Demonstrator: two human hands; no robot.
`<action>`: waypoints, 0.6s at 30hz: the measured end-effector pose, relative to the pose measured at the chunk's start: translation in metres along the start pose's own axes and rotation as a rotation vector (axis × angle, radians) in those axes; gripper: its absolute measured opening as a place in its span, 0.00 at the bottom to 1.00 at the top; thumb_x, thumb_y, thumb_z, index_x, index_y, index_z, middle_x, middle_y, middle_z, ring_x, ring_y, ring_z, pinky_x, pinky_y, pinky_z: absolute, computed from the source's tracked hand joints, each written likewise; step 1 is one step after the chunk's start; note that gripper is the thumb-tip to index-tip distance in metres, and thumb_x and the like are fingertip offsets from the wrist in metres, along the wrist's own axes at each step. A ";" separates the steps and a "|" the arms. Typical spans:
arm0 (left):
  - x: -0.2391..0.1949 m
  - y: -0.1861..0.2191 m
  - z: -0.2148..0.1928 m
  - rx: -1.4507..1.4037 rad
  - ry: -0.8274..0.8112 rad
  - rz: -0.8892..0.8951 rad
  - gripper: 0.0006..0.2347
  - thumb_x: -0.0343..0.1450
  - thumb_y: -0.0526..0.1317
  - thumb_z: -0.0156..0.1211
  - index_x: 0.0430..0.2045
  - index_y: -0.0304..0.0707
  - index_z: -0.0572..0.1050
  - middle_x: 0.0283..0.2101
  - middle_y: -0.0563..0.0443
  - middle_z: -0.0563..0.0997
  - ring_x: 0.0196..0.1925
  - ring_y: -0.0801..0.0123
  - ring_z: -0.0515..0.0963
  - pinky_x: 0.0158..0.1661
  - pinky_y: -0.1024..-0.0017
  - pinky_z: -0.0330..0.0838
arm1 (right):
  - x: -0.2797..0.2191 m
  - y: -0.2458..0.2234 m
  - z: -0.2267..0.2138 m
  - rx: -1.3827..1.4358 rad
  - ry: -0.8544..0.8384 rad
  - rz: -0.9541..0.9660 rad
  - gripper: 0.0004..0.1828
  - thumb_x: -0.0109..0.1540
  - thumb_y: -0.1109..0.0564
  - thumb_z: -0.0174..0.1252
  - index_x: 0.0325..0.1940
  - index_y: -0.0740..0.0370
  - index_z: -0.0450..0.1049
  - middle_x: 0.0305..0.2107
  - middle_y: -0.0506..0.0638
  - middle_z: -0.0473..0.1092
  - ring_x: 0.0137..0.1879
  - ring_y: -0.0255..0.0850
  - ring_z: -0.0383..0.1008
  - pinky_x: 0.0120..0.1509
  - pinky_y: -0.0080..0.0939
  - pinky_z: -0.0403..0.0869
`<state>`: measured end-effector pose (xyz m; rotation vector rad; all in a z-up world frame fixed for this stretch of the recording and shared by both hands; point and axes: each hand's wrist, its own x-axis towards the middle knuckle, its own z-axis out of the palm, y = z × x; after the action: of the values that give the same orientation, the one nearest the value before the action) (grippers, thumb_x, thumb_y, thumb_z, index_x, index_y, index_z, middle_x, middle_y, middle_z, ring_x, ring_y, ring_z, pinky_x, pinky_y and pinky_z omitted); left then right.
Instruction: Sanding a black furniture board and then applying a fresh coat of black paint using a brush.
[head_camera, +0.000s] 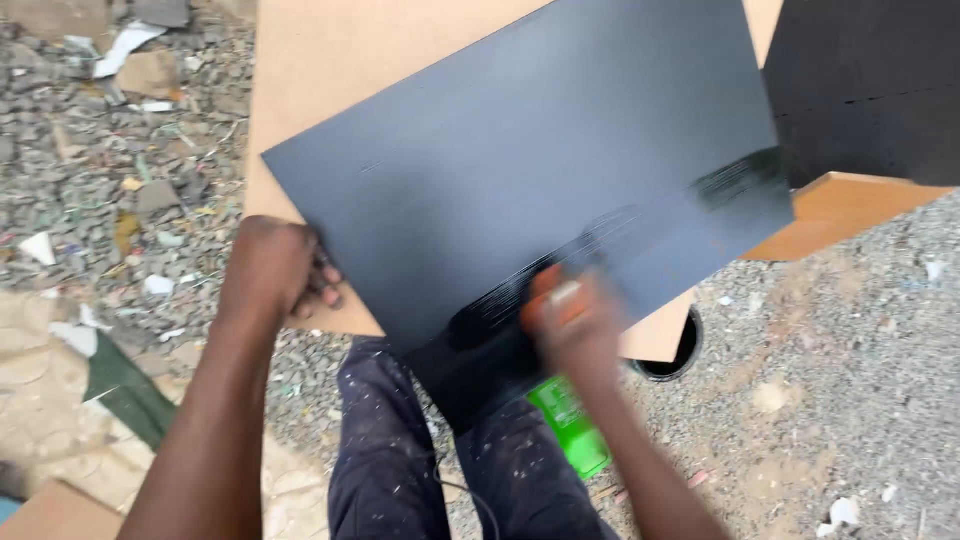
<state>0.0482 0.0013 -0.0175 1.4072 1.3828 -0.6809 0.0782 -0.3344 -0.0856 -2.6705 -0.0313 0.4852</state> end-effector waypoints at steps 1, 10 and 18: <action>-0.002 0.001 -0.002 -0.027 -0.023 0.005 0.13 0.66 0.30 0.40 0.13 0.22 0.73 0.15 0.33 0.77 0.11 0.56 0.73 0.12 0.69 0.53 | -0.041 -0.038 0.029 -0.282 -0.202 -0.234 0.03 0.59 0.52 0.52 0.31 0.46 0.66 0.22 0.43 0.66 0.26 0.41 0.66 0.31 0.48 0.64; 0.009 -0.006 0.003 -0.016 -0.031 0.026 0.14 0.66 0.31 0.38 0.16 0.22 0.74 0.20 0.35 0.81 0.16 0.54 0.78 0.13 0.67 0.54 | -0.054 -0.041 0.010 -0.249 -0.242 -0.362 0.07 0.60 0.57 0.54 0.30 0.45 0.74 0.26 0.42 0.71 0.35 0.42 0.69 0.38 0.46 0.67; 0.003 -0.002 0.009 0.051 0.068 -0.031 0.14 0.66 0.30 0.40 0.14 0.19 0.74 0.15 0.28 0.76 0.12 0.51 0.68 0.15 0.63 0.52 | 0.219 0.196 -0.179 -0.253 0.246 -0.090 0.16 0.73 0.49 0.57 0.36 0.55 0.61 0.27 0.48 0.66 0.31 0.42 0.64 0.33 0.46 0.62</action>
<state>0.0495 -0.0059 -0.0241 1.4629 1.4521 -0.6989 0.3349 -0.5637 -0.0869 -2.9418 -0.1484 0.1283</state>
